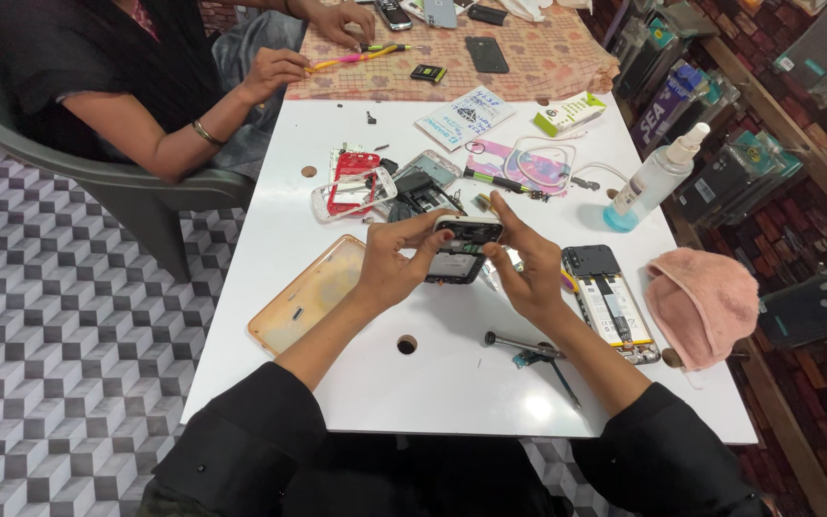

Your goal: The person disassembles a smartphone, removes the back cover and internal components, and cleans the motherboard with a brush. They handle the battery, camera module, and screws while working at a table.

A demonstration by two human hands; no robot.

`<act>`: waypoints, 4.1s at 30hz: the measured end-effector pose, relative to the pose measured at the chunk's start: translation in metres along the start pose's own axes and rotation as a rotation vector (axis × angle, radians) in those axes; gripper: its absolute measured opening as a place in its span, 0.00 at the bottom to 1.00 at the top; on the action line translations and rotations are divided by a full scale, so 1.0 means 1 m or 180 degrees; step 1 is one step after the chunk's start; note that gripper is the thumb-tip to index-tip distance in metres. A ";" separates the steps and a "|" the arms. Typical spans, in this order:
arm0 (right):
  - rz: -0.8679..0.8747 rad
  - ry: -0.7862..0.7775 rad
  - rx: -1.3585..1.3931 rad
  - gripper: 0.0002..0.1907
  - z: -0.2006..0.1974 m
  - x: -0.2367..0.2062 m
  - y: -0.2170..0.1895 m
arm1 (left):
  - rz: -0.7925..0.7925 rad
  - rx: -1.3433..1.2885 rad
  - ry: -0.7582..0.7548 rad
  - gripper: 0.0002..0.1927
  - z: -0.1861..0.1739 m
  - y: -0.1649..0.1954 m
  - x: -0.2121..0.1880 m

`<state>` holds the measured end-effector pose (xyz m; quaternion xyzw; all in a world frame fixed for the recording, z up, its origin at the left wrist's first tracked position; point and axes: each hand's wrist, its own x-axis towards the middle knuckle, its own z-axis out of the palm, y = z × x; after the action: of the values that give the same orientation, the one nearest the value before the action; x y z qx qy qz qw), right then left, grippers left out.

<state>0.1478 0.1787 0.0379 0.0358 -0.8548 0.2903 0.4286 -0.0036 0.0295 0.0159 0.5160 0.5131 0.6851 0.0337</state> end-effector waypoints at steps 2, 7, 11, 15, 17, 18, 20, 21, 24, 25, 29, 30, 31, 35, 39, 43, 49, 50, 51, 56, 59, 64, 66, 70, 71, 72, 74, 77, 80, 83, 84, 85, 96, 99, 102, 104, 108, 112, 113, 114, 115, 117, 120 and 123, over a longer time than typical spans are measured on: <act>0.0335 0.0069 0.0785 0.21 -0.001 -0.001 0.000 | 0.0096 0.0025 0.0001 0.15 0.002 0.002 0.000; 0.0831 0.0071 0.0710 0.13 -0.005 -0.005 -0.002 | 0.0237 0.0104 -0.0006 0.14 0.001 0.006 -0.001; 0.0465 0.0181 0.0662 0.10 -0.005 -0.007 -0.005 | 0.0425 0.0244 0.0010 0.12 -0.001 0.010 -0.004; 0.0452 0.0229 0.0554 0.10 -0.005 -0.007 -0.012 | 0.0399 0.0249 -0.0029 0.12 -0.002 0.014 -0.003; 0.0368 0.0237 0.0597 0.09 -0.004 -0.007 -0.015 | 0.0525 0.0148 -0.0031 0.12 -0.001 0.016 -0.003; 0.0321 0.0237 0.0619 0.09 -0.004 -0.006 -0.016 | 0.0590 0.0098 -0.0027 0.13 -0.001 0.017 -0.002; 0.0170 0.0242 0.0509 0.09 -0.003 -0.006 -0.018 | 0.0585 0.0009 -0.0089 0.14 -0.001 0.019 -0.003; 0.0094 0.0246 0.0453 0.08 -0.003 -0.006 -0.019 | 0.0583 -0.0036 -0.0122 0.15 -0.001 0.020 -0.004; -0.0037 0.0191 0.0010 0.08 -0.002 -0.006 -0.018 | 0.0411 0.0046 0.0016 0.11 0.000 0.023 -0.003; 0.0044 0.0133 0.0294 0.09 -0.002 -0.005 -0.017 | 0.0507 0.0137 0.0041 0.11 0.000 0.024 -0.003; 0.0230 -0.0082 0.1256 0.13 0.000 -0.006 -0.015 | 0.0750 0.0350 0.0099 0.11 0.000 0.029 -0.005; 0.0239 -0.0131 0.1454 0.14 0.000 -0.006 -0.016 | 0.0779 0.0368 0.0106 0.11 0.000 0.030 -0.006; 0.0186 -0.0135 0.1413 0.15 0.000 -0.007 -0.016 | 0.0824 0.0395 0.0082 0.11 0.000 0.031 -0.006; 0.0146 -0.0116 0.1328 0.16 -0.001 -0.007 -0.018 | 0.0949 0.0441 -0.0003 0.12 0.002 0.035 -0.007; 0.0055 -0.0058 0.1238 0.14 -0.002 -0.007 -0.022 | 0.1324 0.0615 0.0032 0.13 0.002 0.038 -0.006; -0.0057 0.0014 0.0911 0.15 -0.003 -0.007 -0.026 | 0.1382 0.0662 0.0019 0.14 0.002 0.042 -0.007; -0.0217 0.0119 0.0687 0.14 -0.002 -0.006 -0.031 | 0.1441 0.0725 0.0000 0.13 0.001 0.044 -0.007; -0.0208 0.0119 0.0681 0.14 -0.002 -0.006 -0.031 | 0.1457 0.0718 -0.0014 0.13 0.000 0.044 -0.007; -0.0199 0.0119 0.0676 0.14 -0.002 -0.007 -0.031 | 0.1473 0.0713 -0.0028 0.13 0.000 0.044 -0.007; -0.0297 0.0193 0.0501 0.13 0.001 -0.008 -0.027 | 0.1392 0.0663 -0.0105 0.11 -0.001 0.034 -0.007; -0.0051 0.0317 0.0563 0.12 0.003 -0.008 -0.019 | 0.0985 0.0385 -0.0262 0.10 -0.001 0.019 -0.007; 0.0748 0.0776 0.0895 0.09 -0.003 -0.002 0.002 | -0.0579 -0.0589 -0.0575 0.14 0.003 -0.013 -0.001; 0.0799 0.0827 0.0973 0.10 -0.004 0.000 0.006 | -0.0896 -0.0989 -0.0869 0.16 0.005 -0.022 0.000; 0.0442 0.0744 0.0901 0.09 0.000 0.000 0.006 | -0.0958 -0.1219 -0.1048 0.18 0.010 -0.030 0.000; 0.0266 0.0666 0.0821 0.09 0.000 0.001 0.005 | -0.1018 -0.1343 -0.1086 0.19 0.010 -0.030 0.000; 0.0094 0.0589 0.0741 0.10 -0.001 0.002 0.004 | -0.1081 -0.1466 -0.1127 0.19 0.010 -0.029 0.000; -0.0163 0.0556 0.0023 0.11 -0.004 0.005 0.001 | -0.1434 -0.1616 -0.1137 0.20 0.011 -0.030 0.000; -0.0444 0.0449 -0.0517 0.14 -0.006 0.009 -0.004 | -0.1760 -0.1629 -0.1069 0.19 0.011 -0.028 -0.002; -0.0566 0.0351 -0.0895 0.16 -0.002 0.011 -0.009 | -0.1842 -0.1799 -0.0916 0.18 0.012 -0.028 -0.002; -0.0560 0.0316 -0.1012 0.15 -0.001 0.013 -0.011 | -0.1871 -0.2070 -0.0842 0.16 0.013 -0.029 -0.002; -0.0547 0.0308 -0.1001 0.15 -0.001 0.013 -0.011 | -0.1882 -0.2160 -0.0834 0.15 0.013 -0.029 -0.002; -0.0482 0.0261 -0.0936 0.15 -0.002 0.013 -0.011 | -0.1876 -0.2118 -0.0783 0.16 0.015 -0.030 -0.002; 0.0114 0.0401 -0.0499 0.11 -0.002 0.008 0.020 | -0.1850 -0.2444 -0.0649 0.11 0.011 -0.031 0.003; 0.0383 0.0677 0.0416 0.08 -0.010 0.008 0.035 | -0.1966 -0.2218 -0.0476 0.11 0.007 -0.025 0.010; 0.0850 0.0767 0.1076 0.03 -0.021 0.012 0.046 | -0.2079 -0.2096 -0.0180 0.13 0.004 -0.019 0.015; 0.1182 0.1068 0.1325 0.03 -0.022 0.015 0.046 | -0.2027 -0.2211 -0.0134 0.13 0.004 -0.016 0.017; 0.1911 0.1442 0.1556 0.07 -0.028 0.023 0.040 | -0.2295 -0.1569 0.0016 0.12 0.005 -0.016 0.018; 0.2484 0.1063 0.2118 0.08 -0.033 0.028 0.041 | -0.2067 -0.0213 0.0058 0.11 0.003 -0.021 0.012; 0.2651 0.0923 0.2335 0.09 -0.033 0.029 0.044 | -0.1814 0.0419 -0.0005 0.11 0.002 -0.022 0.009; 0.2817 0.0781 0.2551 0.10 -0.033 0.029 0.047 | -0.1547 0.1046 -0.0066 0.11 0.002 -0.023 0.007; 0.2886 0.0336 0.2111 0.11 -0.034 0.027 0.049 | -0.1497 0.1364 -0.0170 0.11 0.001 -0.025 0.005; 0.2962 -0.0543 0.1220 0.14 -0.035 0.024 0.051 | -0.1391 0.1998 -0.0379 0.12 -0.002 -0.023 0.001; 0.3185 -0.0826 0.2838 0.13 -0.036 0.018 0.053 | -0.0883 0.2113 -0.0168 0.19 -0.003 -0.015 -0.001; 0.3352 -0.1003 0.2863 0.13 -0.033 0.017 0.051 | -0.0855 0.2595 -0.0245 0.19 -0.001 0.001 -0.001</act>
<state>0.1447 0.2417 0.0423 -0.1672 -0.6076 0.7751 0.0462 -0.0029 0.0280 0.0158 0.4409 0.8028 0.3961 -0.0651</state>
